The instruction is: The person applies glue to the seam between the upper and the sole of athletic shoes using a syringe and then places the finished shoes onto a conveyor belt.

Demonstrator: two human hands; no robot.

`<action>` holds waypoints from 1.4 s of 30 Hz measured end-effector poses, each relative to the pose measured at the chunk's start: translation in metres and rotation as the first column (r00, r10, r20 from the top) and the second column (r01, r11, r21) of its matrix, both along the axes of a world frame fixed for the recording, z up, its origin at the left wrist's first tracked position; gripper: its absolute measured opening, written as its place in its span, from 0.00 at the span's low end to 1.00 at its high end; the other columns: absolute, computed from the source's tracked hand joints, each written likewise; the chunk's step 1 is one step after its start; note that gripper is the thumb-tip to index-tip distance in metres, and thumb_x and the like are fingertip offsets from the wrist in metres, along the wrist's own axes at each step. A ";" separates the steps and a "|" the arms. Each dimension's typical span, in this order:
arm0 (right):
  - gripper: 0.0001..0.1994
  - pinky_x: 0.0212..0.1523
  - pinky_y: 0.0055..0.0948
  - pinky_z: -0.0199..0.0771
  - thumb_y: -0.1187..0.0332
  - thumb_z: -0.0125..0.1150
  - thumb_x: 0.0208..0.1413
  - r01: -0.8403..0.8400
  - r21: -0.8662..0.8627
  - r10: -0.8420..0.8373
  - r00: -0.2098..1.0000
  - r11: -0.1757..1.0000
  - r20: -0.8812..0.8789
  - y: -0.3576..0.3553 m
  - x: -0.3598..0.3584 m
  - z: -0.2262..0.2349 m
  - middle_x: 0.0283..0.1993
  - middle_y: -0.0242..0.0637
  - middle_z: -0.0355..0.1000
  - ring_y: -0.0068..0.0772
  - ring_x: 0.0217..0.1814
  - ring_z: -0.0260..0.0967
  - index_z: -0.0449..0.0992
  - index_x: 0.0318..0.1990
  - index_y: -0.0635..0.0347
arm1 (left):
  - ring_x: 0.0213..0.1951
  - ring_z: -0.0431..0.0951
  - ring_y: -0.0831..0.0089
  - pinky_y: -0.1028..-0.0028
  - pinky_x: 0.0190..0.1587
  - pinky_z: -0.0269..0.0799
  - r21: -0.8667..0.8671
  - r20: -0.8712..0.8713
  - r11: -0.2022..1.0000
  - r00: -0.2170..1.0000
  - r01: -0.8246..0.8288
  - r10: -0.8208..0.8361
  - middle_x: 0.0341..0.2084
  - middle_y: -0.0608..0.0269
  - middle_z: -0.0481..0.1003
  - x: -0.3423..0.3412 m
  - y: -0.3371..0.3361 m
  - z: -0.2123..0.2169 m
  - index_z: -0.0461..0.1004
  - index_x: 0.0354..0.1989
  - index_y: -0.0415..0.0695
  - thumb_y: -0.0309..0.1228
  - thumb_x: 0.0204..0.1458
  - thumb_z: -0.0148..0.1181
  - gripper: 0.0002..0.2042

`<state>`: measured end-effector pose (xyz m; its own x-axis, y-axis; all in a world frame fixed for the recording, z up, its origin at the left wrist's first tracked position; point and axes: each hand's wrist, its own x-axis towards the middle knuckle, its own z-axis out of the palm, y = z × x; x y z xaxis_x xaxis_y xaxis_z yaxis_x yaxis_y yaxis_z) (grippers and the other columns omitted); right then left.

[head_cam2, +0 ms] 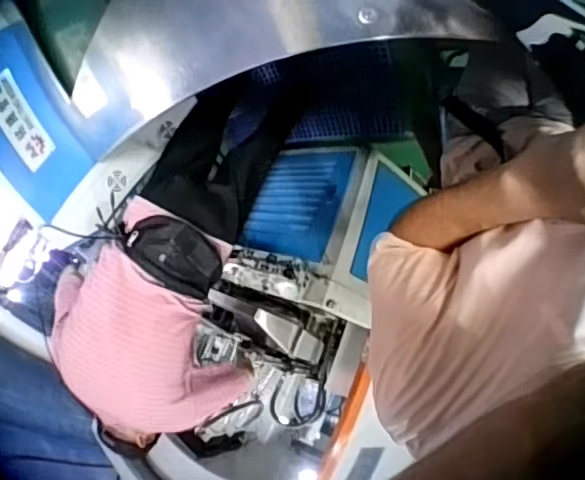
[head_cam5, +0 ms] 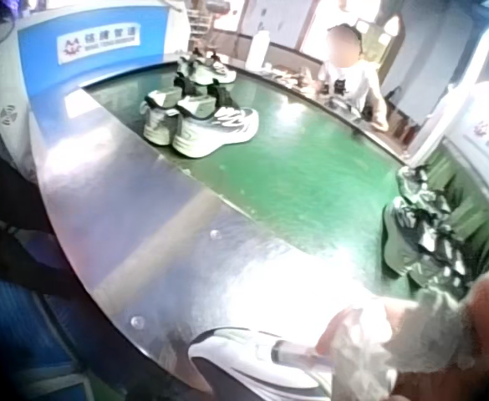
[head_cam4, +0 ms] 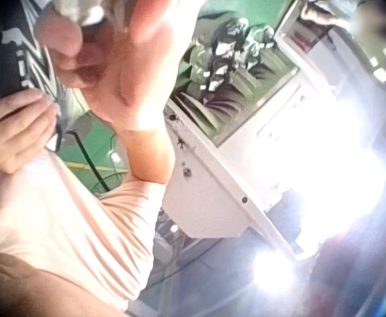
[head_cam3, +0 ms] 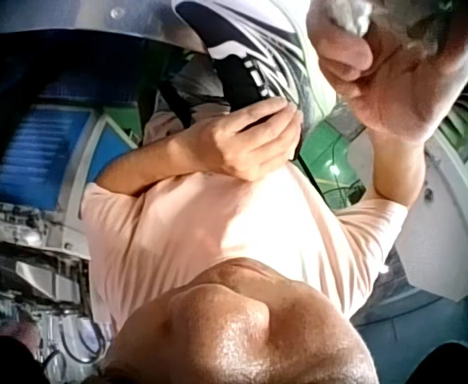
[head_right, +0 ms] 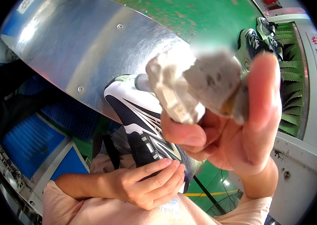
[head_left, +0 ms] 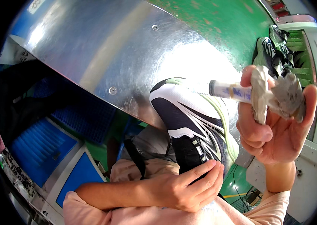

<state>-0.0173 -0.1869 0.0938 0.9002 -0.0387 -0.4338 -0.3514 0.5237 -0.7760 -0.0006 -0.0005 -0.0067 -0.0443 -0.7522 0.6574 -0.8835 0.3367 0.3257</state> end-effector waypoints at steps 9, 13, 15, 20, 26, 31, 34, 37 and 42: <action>0.39 0.11 0.17 0.46 0.28 0.36 0.53 0.098 -0.198 -0.079 0.992 0.975 0.098 0.005 -0.052 -0.009 0.15 0.25 0.53 0.15 0.11 0.44 0.54 0.50 0.60 | 0.42 0.76 0.68 0.70 0.49 0.74 0.027 -0.055 1.000 0.998 -0.006 0.007 0.36 0.60 0.77 -0.001 -0.001 0.004 0.77 0.33 0.42 0.28 0.48 0.54 0.07; 0.46 0.14 0.16 0.47 0.23 0.38 0.45 0.247 -0.123 -0.229 0.963 0.961 0.143 0.013 -0.081 -0.020 0.17 0.25 0.55 0.14 0.14 0.46 0.57 0.51 0.64 | 0.42 0.76 0.68 0.71 0.48 0.75 0.057 -0.071 0.998 0.997 -0.024 0.028 0.36 0.61 0.78 -0.004 -0.001 0.008 0.78 0.33 0.44 0.28 0.47 0.56 0.07; 0.53 0.17 0.15 0.47 0.19 0.40 0.39 0.338 -0.046 -0.325 0.928 0.940 0.180 0.019 -0.093 -0.027 0.18 0.25 0.58 0.13 0.17 0.49 0.58 0.51 0.69 | 0.42 0.76 0.68 0.71 0.48 0.74 0.073 -0.060 0.997 0.997 -0.037 0.041 0.36 0.62 0.78 -0.004 -0.001 0.010 0.78 0.33 0.44 0.28 0.47 0.55 0.07; 0.52 0.18 0.14 0.47 0.21 0.41 0.41 0.404 0.038 -0.400 0.879 0.914 0.260 0.029 -0.114 -0.041 0.19 0.25 0.56 0.13 0.18 0.48 0.58 0.52 0.69 | 0.43 0.76 0.69 0.70 0.48 0.74 0.113 -0.020 0.992 0.998 -0.054 0.057 0.36 0.62 0.78 -0.006 0.000 0.013 0.78 0.33 0.45 0.27 0.46 0.55 0.07; 0.50 0.21 0.15 0.48 0.23 0.44 0.42 0.399 0.033 -0.393 0.882 0.916 0.260 0.036 -0.128 -0.044 0.20 0.24 0.53 0.13 0.20 0.48 0.57 0.52 0.69 | 0.41 0.77 0.69 0.71 0.47 0.73 0.109 -0.017 0.990 0.996 -0.088 0.090 0.35 0.63 0.78 -0.009 -0.002 0.014 0.77 0.33 0.45 0.26 0.45 0.57 0.06; 0.50 0.22 0.15 0.48 0.23 0.43 0.42 0.378 0.066 -0.380 0.881 0.924 0.282 0.036 -0.142 -0.051 0.20 0.24 0.52 0.14 0.21 0.49 0.57 0.52 0.69 | 0.41 0.77 0.68 0.69 0.46 0.74 0.103 -0.002 0.989 0.994 -0.110 0.111 0.34 0.63 0.79 -0.012 -0.002 0.015 0.78 0.33 0.45 0.25 0.44 0.58 0.07; 0.50 0.22 0.15 0.48 0.23 0.43 0.42 0.372 0.040 -0.371 0.897 0.927 0.241 0.038 -0.153 -0.050 0.20 0.24 0.52 0.14 0.21 0.49 0.56 0.53 0.68 | 0.42 0.77 0.67 0.68 0.46 0.75 0.076 0.041 0.992 0.994 -0.103 0.100 0.35 0.62 0.78 -0.011 -0.001 0.012 0.77 0.33 0.44 0.24 0.45 0.59 0.06; 0.50 0.21 0.15 0.48 0.23 0.43 0.42 0.359 0.129 -0.381 0.880 0.924 0.282 0.041 -0.170 -0.057 0.20 0.24 0.53 0.14 0.20 0.49 0.56 0.53 0.67 | 0.42 0.77 0.67 0.68 0.47 0.75 0.069 0.078 0.993 0.993 -0.092 0.087 0.36 0.62 0.78 -0.010 -0.001 0.011 0.77 0.33 0.43 0.25 0.46 0.58 0.06; 0.48 0.19 0.16 0.48 0.24 0.42 0.44 0.359 0.162 -0.394 0.855 0.919 0.337 0.044 -0.200 -0.064 0.20 0.26 0.54 0.14 0.19 0.50 0.55 0.53 0.67 | 0.43 0.76 0.64 0.64 0.46 0.76 0.087 0.155 0.992 0.985 -0.092 0.078 0.37 0.60 0.78 -0.010 -0.001 0.012 0.76 0.34 0.43 0.24 0.46 0.60 0.07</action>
<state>-0.2170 -0.1424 0.0297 0.9179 -0.3826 -0.1050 0.1776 0.6329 -0.7536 -0.0110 -0.0020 0.0051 -0.0707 -0.8156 0.5743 -0.9490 0.2324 0.2132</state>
